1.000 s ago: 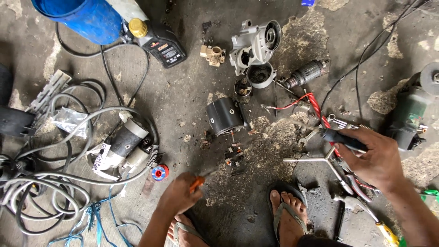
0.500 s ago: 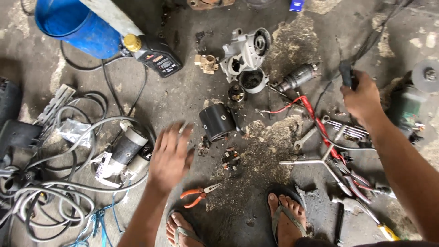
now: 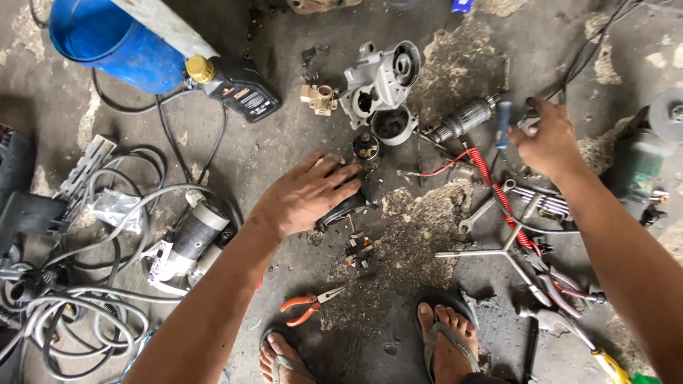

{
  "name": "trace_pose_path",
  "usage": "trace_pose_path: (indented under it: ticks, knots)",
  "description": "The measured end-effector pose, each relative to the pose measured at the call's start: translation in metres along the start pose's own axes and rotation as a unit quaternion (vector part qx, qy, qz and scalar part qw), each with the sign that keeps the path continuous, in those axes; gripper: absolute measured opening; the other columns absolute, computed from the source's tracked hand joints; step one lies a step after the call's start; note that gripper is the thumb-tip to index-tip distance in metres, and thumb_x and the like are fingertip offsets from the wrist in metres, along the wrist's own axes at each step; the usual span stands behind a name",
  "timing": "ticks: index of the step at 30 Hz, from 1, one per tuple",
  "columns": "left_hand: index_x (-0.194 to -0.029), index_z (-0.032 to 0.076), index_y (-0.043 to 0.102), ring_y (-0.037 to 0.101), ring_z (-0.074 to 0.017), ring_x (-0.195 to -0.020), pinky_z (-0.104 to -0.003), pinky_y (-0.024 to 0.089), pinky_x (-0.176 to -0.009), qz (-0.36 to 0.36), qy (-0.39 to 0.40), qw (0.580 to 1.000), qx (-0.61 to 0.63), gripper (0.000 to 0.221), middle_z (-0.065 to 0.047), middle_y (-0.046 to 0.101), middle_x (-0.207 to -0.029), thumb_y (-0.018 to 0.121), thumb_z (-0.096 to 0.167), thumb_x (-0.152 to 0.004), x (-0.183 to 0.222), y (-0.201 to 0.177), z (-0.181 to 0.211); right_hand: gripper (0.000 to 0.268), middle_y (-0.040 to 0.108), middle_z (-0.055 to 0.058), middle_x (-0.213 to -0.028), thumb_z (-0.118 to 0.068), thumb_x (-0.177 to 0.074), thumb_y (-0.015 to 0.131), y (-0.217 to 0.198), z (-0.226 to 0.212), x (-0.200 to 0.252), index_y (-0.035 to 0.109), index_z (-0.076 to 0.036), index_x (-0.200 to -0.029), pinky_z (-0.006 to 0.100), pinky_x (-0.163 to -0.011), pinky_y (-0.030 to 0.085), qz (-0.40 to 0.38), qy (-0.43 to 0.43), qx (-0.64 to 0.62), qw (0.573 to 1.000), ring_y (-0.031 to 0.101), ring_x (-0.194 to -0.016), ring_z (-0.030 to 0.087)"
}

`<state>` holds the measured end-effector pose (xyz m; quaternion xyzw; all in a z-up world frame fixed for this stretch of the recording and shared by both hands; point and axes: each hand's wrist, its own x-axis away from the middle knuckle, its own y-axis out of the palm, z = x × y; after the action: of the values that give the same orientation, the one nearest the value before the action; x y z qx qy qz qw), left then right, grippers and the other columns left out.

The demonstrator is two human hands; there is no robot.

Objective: Repairing and grinding a motor component on a workshop floor using manual tools and an angle grinder.

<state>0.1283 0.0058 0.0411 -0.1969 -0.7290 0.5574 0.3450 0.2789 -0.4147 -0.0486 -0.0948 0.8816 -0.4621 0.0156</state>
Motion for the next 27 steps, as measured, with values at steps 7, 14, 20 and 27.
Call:
trace_pose_path:
  ticks: [7, 14, 20, 27]
  knots:
    - [-0.123, 0.012, 0.059, 0.057, -0.0247, -0.116, -0.043, 0.039, -0.104, 0.257, -0.169, 0.951, 0.006, 0.05, -0.008, 0.06, -0.139, 0.074, 0.04, -0.083, 0.018, -0.022, 0.042, 0.052, 0.058, 0.019, -0.111, 0.006, -0.092, 0.067, -0.045, -0.046, 0.104, 0.052, 0.009, -0.141, 0.034, -0.071, 0.052, 0.023, -0.08, -0.136, 0.987, 0.058, -0.088, 0.025]
    - [-0.114, 0.001, 0.045, 0.055, -0.0348, -0.111, -0.044, 0.05, -0.094, 0.541, -0.399, 0.687, 0.276, 0.085, -0.02, 0.046, -0.126, 0.1, 0.036, -0.059, 0.011, -0.062, 0.153, 0.065, 0.065, 0.018, -0.136, -0.024, -0.087, 0.073, -0.017, -0.125, 0.205, 0.045, -0.011, -0.144, 0.045, -0.101, 0.061, -0.25, -0.177, -0.453, 0.837, 0.071, -0.116, 0.03]
    - [-0.116, 0.012, 0.045, 0.049, -0.0386, -0.122, -0.048, 0.047, -0.102, 0.529, -0.515, 0.583, 0.339, 0.093, -0.018, 0.041, -0.133, 0.092, 0.023, -0.037, -0.003, -0.039, 0.223, 0.103, 0.052, 0.019, -0.148, -0.009, -0.069, 0.088, -0.008, -0.197, 0.227, 0.028, 0.003, -0.153, 0.044, -0.118, 0.039, -0.251, -0.105, -0.588, 0.761, 0.052, -0.138, 0.03]
    - [-0.147, 0.001, 0.029, 0.056, -0.0456, -0.119, -0.05, 0.054, -0.095, 0.45, -0.495, 0.69, 0.276, 0.097, -0.028, 0.044, -0.14, 0.086, 0.022, -0.072, 0.02, -0.072, 0.24, 0.082, 0.068, 0.022, -0.125, -0.002, -0.066, 0.086, 0.003, -0.204, 0.214, 0.049, 0.009, -0.138, 0.044, -0.107, 0.054, -0.197, -0.104, -0.605, 0.764, 0.068, -0.115, 0.031]
